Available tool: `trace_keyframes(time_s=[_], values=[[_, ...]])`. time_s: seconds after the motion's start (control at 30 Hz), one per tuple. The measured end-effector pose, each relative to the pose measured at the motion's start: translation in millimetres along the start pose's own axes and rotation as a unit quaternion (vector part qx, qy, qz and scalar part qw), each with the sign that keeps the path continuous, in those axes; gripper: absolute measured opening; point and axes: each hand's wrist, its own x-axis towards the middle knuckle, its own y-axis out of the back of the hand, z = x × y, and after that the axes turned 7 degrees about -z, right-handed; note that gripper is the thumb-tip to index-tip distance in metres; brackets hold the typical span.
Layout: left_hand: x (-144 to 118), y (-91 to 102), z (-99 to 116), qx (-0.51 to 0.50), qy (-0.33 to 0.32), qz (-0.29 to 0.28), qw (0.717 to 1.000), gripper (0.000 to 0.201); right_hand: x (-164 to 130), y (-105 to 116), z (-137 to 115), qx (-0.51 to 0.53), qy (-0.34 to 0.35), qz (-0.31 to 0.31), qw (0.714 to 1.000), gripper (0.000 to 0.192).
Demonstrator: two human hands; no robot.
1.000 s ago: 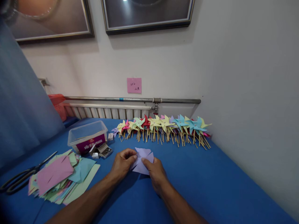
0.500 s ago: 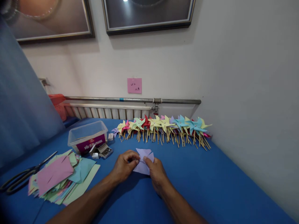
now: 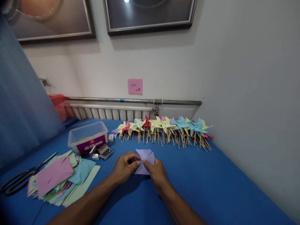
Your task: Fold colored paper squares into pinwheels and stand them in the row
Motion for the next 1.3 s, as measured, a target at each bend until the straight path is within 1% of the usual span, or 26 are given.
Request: trace_keyframes(time_s=[0.1, 0.2, 0.27, 0.4, 0.57, 0.73, 0.97, 1.1, 1.3], values=[[3.5, 1.1, 2.1, -0.102, 0.086, 0.021, 0.991, 0.015, -1.9, -0.9, -3.1, 0.001, 0.011, 0.005, 1.0, 0.038], [5.4, 3.0, 5.2, -0.156, 0.152, -0.01, 0.976, 0.022, -7.7, -3.9, -7.5, 0.01, 0.013, -0.01, 1.0, 0.038], [5.1, 3.3, 6.5, -0.174, 0.175, -0.035, 0.968, 0.027, -10.2, -5.5, -8.8, 0.017, 0.015, -0.027, 0.999, 0.04], [4.4, 0.7, 3.9, -0.202, 0.181, -0.044, 0.961, 0.034, -8.4, -5.3, -5.9, 0.017, 0.026, -0.038, 0.999, 0.043], [5.6, -3.4, -2.3, -0.21, 0.189, -0.008, 0.959, 0.04, -4.4, -2.3, -0.9, -0.005, 0.029, -0.041, 0.999, 0.047], [6.4, -4.3, -4.3, -0.2, 0.193, 0.007, 0.96, 0.04, -5.5, -1.8, -2.7, -0.014, 0.038, -0.059, 0.997, 0.049], [6.2, -4.2, -5.7, -0.196, 0.195, 0.018, 0.961, 0.039, -8.7, -4.4, -5.4, 0.002, 0.033, -0.057, 0.998, 0.043], [6.4, -4.9, -6.8, -0.185, 0.185, 0.02, 0.965, 0.038, -9.5, -6.1, -6.6, -0.004, 0.03, -0.038, 0.999, 0.04], [5.7, -4.6, -3.9, -0.176, 0.192, 0.017, 0.965, 0.033, -9.8, -6.5, -8.2, -0.014, 0.031, -0.04, 0.999, 0.04]])
